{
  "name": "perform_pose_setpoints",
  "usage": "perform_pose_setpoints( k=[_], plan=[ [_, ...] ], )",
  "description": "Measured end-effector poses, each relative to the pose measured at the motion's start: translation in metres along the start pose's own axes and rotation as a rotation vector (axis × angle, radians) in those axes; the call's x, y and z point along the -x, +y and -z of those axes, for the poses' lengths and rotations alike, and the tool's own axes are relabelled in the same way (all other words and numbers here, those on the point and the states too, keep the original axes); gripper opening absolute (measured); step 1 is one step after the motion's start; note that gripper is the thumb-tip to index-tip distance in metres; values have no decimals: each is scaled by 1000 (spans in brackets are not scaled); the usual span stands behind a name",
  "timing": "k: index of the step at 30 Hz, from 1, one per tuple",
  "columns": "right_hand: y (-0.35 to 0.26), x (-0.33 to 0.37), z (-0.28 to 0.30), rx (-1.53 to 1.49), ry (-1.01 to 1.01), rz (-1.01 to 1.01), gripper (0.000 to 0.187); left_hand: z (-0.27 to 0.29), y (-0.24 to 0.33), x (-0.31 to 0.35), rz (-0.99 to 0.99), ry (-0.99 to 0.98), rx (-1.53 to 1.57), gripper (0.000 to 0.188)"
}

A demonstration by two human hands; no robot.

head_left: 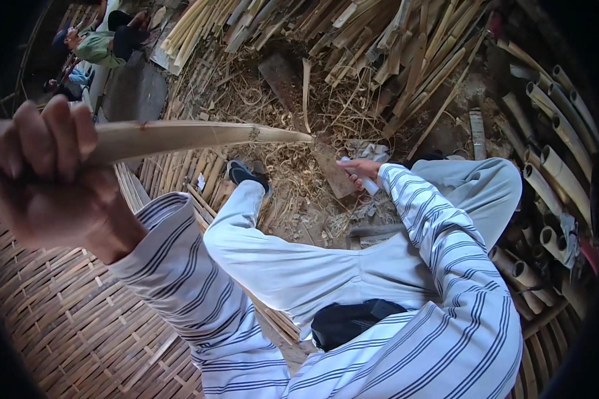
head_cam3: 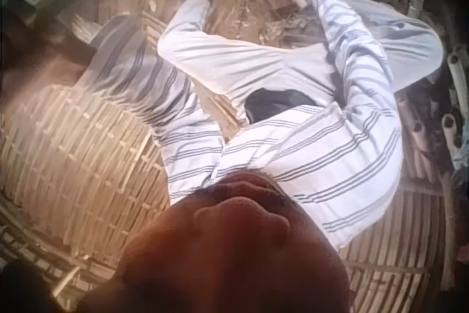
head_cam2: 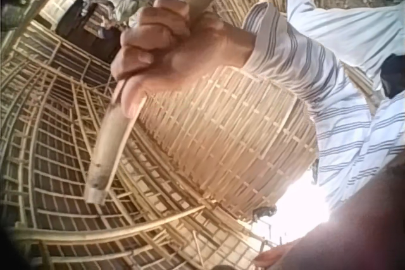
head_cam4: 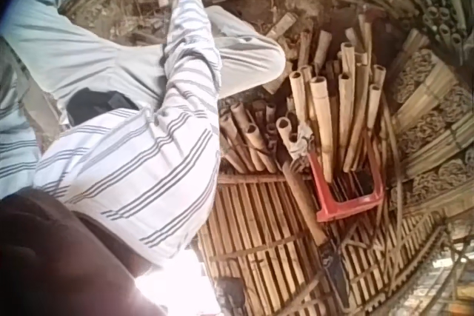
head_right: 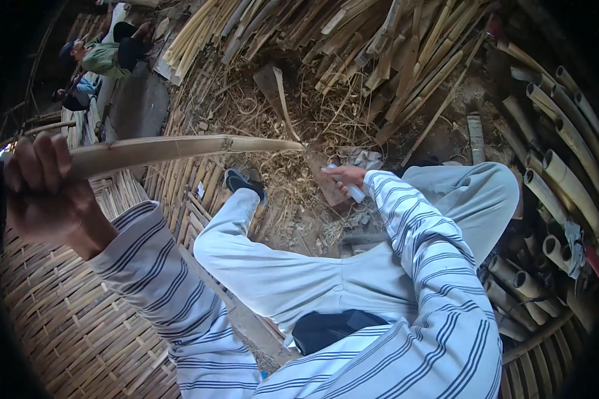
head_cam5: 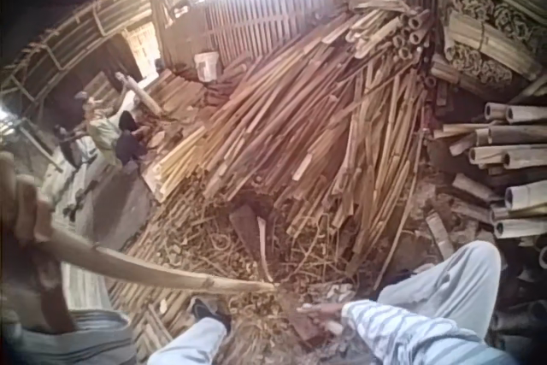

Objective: Shaving and smoothing a long strip of bamboo using a knife/cleaver.

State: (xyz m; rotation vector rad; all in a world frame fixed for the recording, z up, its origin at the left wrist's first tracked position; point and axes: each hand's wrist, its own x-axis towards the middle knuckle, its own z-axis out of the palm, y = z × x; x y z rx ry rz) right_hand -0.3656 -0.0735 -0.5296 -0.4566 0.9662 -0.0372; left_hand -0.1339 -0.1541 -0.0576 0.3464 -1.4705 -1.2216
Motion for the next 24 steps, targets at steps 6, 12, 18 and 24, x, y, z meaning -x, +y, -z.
perform_pose_setpoints(
  k=[6, 12, 18, 24],
  plan=[
    [29, -52, -65, 427, 225, -7, 17, 0, 21, 12, 40, -2, -63, 33],
    [-8, -42, -46, 928, 555, 9, 31, 23, 43, 29, -28, 205, -213, 51],
    [-14, 17, 10, 1393, 726, 92, 32, 12, 22, 11, 68, -83, 77, 52],
    [-45, 21, 1, 1198, 583, 98, 42, 24, 17, 11, -28, 101, -50, 54]
  ],
)
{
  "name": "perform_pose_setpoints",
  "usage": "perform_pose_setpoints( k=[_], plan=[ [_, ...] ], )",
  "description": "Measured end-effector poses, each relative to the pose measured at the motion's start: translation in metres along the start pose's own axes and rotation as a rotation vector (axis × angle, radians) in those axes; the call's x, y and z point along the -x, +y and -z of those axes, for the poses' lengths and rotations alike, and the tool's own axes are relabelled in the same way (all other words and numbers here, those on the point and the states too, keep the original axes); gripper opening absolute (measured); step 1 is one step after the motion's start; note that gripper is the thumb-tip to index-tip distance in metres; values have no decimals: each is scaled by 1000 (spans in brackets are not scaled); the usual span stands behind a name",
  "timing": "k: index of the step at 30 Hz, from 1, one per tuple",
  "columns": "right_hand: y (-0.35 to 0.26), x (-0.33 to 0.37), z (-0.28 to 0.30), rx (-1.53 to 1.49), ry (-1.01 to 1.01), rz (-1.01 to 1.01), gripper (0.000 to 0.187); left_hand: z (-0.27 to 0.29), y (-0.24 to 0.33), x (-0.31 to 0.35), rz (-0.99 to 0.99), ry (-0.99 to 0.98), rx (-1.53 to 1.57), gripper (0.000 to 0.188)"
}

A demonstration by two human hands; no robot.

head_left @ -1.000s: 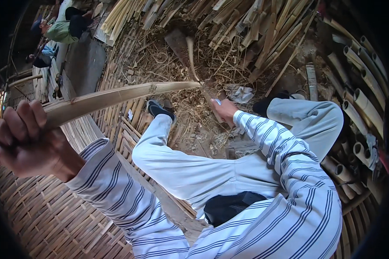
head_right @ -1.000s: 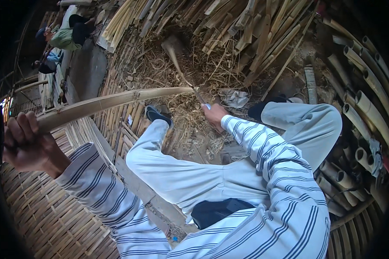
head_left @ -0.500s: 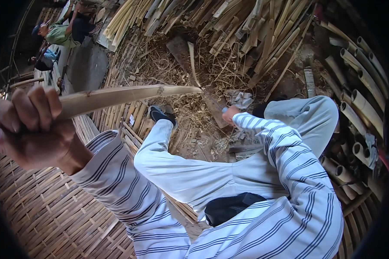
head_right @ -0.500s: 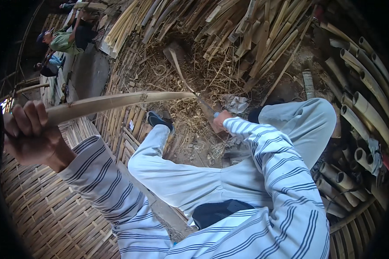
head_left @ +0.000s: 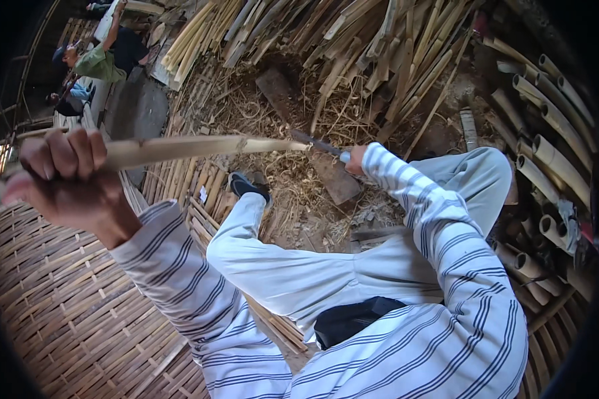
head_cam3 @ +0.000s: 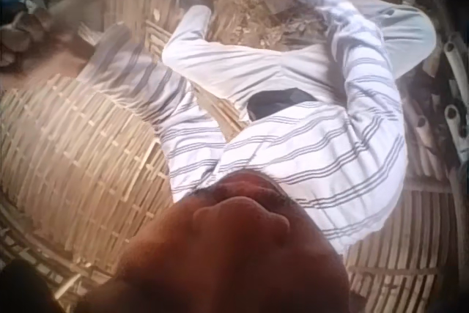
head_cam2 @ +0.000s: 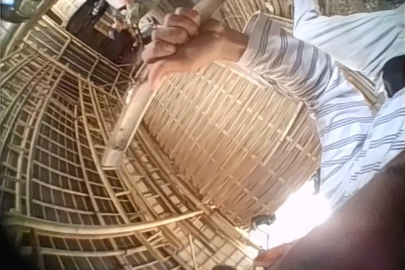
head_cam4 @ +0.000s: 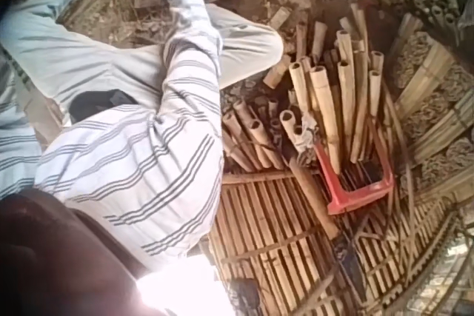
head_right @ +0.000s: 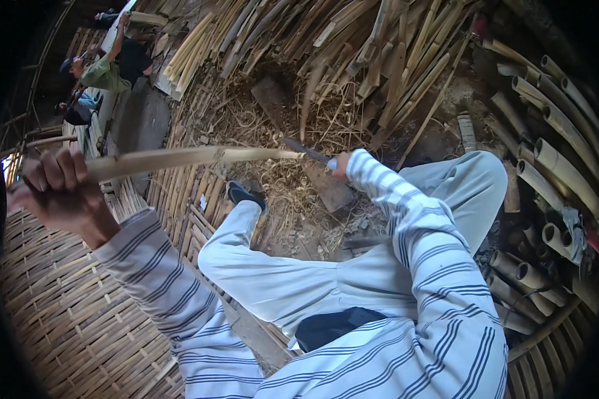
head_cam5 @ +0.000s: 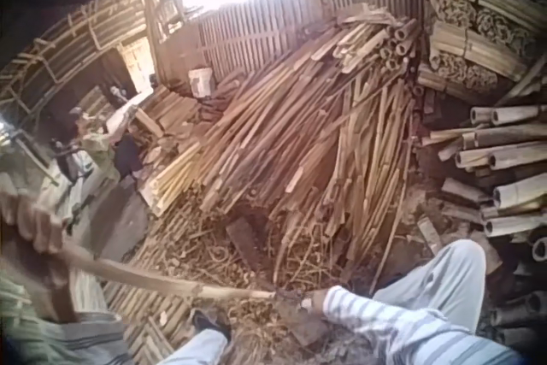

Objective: Shaving and smoothing a long strip of bamboo using a knife/cleaver.

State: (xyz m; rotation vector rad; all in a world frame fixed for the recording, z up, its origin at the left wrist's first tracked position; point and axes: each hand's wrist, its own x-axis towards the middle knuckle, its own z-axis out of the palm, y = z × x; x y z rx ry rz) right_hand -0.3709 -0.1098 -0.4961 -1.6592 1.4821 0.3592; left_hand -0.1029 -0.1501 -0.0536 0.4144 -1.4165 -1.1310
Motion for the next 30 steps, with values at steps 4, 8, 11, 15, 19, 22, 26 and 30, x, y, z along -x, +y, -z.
perform_pose_setpoints(
  k=[4, 8, 11, 15, 19, 22, 26, 30],
  plan=[
    [-10, 9, -38, -261, 24, -54, 39, 7, 9, 15, -33, 70, -97, 54],
    [-18, 15, -46, -362, 69, 15, 42, 2, 10, 15, -30, 99, -78, 54],
    [-20, 24, -56, -309, 105, 57, 48, 3, 13, 17, -37, 96, -84, 54],
    [19, 6, -80, -340, 144, -82, 53, 7, 9, 14, 10, 112, -60, 54],
    [-8, 22, -64, -462, 183, -34, 57, -17, 3, 12, -103, 418, -398, 54],
    [-39, 54, -34, -454, 311, 136, 53, -19, -1, 10, -116, 463, -464, 54],
    [-54, 75, -32, -457, 366, 304, 49, -2, 7, 12, -95, 429, -430, 54],
    [-37, 70, -51, -425, 264, 163, 55, 12, 27, 14, -55, 275, -321, 47]
  ],
)
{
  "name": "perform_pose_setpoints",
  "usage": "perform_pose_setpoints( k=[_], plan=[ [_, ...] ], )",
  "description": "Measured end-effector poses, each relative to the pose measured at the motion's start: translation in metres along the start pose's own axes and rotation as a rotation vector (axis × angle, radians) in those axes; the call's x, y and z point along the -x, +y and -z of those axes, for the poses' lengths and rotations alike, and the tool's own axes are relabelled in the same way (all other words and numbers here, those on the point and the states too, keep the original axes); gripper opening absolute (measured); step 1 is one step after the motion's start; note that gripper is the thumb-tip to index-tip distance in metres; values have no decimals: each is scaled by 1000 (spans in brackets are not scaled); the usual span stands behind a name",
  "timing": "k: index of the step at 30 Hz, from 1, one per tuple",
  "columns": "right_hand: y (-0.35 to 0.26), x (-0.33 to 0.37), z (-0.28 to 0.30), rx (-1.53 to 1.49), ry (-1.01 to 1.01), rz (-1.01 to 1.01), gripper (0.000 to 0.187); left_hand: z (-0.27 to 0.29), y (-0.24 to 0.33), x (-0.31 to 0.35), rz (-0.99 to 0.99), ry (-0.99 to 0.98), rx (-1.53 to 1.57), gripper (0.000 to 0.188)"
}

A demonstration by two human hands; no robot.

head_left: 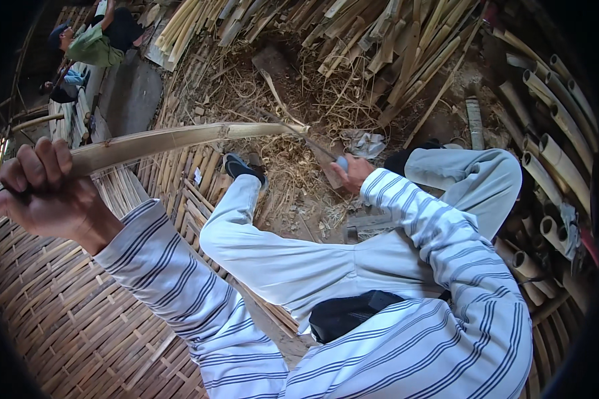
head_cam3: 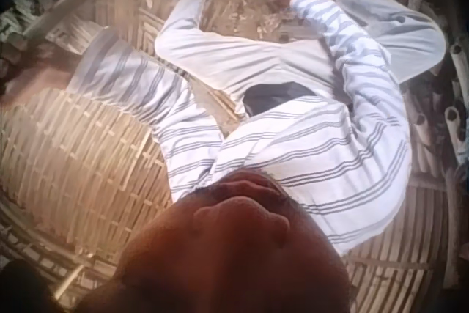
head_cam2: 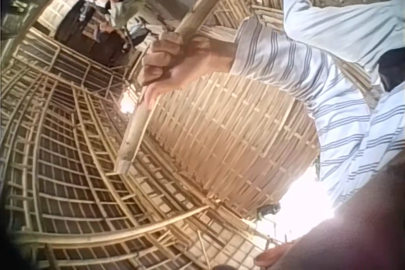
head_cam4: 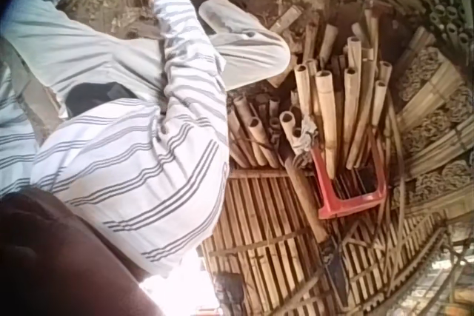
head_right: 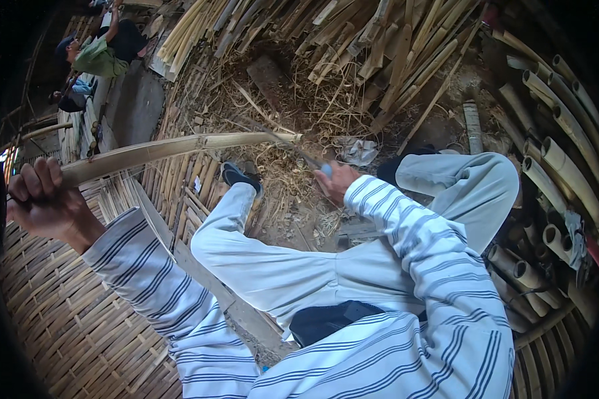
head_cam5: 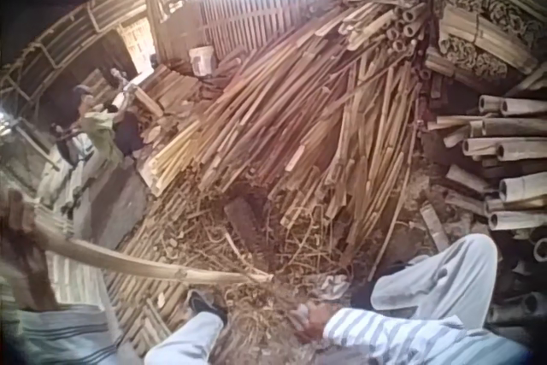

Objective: Shaving and smoothing a long strip of bamboo using a knife/cleaver.

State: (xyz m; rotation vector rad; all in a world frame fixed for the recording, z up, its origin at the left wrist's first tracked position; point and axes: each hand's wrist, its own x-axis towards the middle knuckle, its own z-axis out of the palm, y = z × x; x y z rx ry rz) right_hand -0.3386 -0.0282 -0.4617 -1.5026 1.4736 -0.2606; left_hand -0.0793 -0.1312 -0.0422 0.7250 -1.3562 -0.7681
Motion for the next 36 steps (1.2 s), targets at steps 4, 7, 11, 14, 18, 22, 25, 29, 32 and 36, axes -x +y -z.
perform_pose_setpoints(
  k=[4, 7, 11, 14, 18, 22, 25, 29, 32, 36],
  plan=[
    [95, -12, -27, 242, -13, -295, 68, -46, -26, 3, -64, 193, -181, 57],
    [40, -24, -5, 219, -173, -335, 64, -56, -19, 5, -74, 260, -291, 58],
    [40, -14, -1, 303, -140, -327, 60, -62, -20, 4, -112, 276, -348, 59],
    [44, -6, 18, 353, -55, -322, 59, -61, -18, 7, -101, 271, -328, 58],
    [49, -7, 40, 329, -64, -374, 61, -58, -12, 13, -93, 315, -269, 55],
    [34, 3, 56, 185, 69, -377, 66, -44, 4, 17, -79, 441, -346, 51],
    [-2, 28, 74, -27, 179, -224, 65, -42, 33, 26, -121, 484, -466, 52],
    [-24, 56, 82, -179, 241, -190, 64, -72, 28, 34, -105, 627, -505, 54],
    [-20, 51, 80, -176, 203, -189, 62, -74, 12, 38, -3, 631, -501, 53],
    [-16, 33, 77, -256, 257, -162, 62, -65, 9, 35, 35, 498, -356, 49]
  ],
)
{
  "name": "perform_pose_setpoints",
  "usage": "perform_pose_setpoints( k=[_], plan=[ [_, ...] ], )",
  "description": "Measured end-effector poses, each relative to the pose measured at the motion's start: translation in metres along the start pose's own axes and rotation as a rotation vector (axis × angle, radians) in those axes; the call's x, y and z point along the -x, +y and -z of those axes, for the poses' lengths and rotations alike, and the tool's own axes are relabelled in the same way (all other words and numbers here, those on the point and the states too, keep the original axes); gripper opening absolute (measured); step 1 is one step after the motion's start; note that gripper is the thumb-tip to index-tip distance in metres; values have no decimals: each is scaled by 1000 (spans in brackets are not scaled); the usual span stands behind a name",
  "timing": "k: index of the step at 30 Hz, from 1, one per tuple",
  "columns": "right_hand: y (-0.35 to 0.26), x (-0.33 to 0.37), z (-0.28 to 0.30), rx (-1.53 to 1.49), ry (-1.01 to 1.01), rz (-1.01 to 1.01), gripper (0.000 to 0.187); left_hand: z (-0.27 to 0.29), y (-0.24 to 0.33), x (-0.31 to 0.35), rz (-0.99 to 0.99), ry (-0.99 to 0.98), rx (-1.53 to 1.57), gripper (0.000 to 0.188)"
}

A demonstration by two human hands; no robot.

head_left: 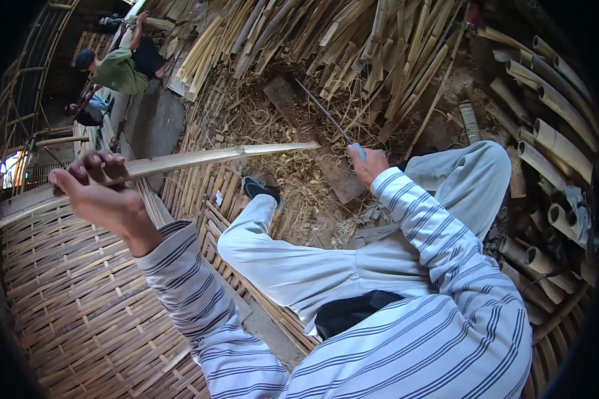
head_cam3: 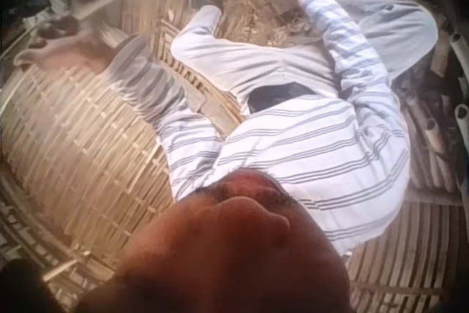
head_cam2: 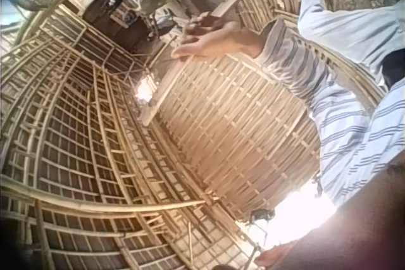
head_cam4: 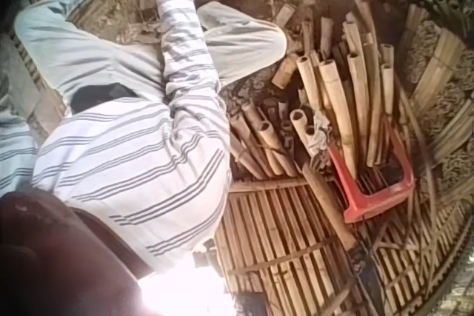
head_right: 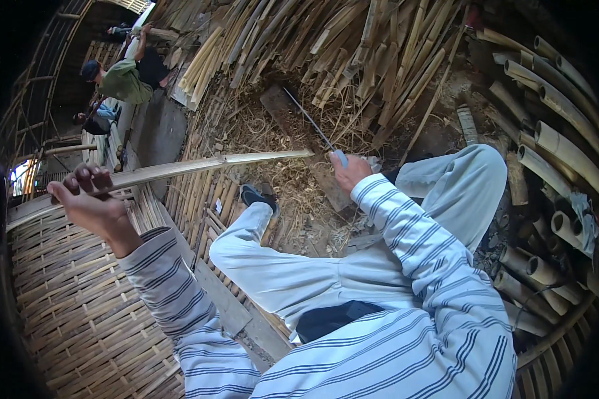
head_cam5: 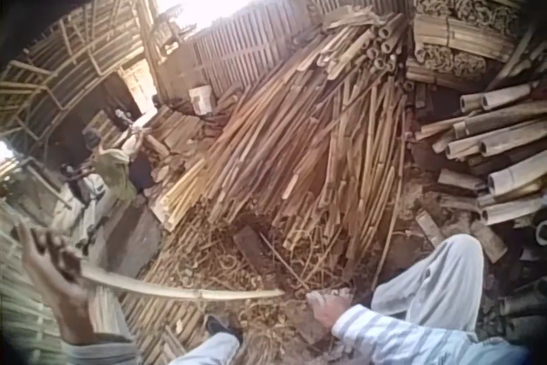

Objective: Shaving and smoothing a long strip of bamboo using a knife/cleaver.

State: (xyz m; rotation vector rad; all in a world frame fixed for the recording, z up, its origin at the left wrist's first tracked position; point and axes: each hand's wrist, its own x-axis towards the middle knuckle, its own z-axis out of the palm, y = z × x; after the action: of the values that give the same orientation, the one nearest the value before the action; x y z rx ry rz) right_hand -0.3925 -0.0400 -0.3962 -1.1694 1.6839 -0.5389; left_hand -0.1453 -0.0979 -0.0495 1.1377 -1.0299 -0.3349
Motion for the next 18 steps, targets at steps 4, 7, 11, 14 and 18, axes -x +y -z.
perform_pose_setpoints(
  k=[4, 7, 11, 14, 18],
  plan=[
    [-7, -10, -7, 38, 39, 43, 61, 7, 4, -7, -22, 88, -19, 39],
    [0, -22, -16, 58, 24, 68, 60, 18, 0, -14, -72, 74, 47, 39],
    [18, -33, -34, 18, -9, 106, 58, 19, -2, -21, 81, -5, 159, 39],
    [9, -28, -32, -60, -109, 16, 56, 21, -2, -22, 61, -1, 130, 45],
    [16, -31, -34, 27, -113, -63, 62, 9, -5, -15, -36, 132, 119, 48]
  ],
)
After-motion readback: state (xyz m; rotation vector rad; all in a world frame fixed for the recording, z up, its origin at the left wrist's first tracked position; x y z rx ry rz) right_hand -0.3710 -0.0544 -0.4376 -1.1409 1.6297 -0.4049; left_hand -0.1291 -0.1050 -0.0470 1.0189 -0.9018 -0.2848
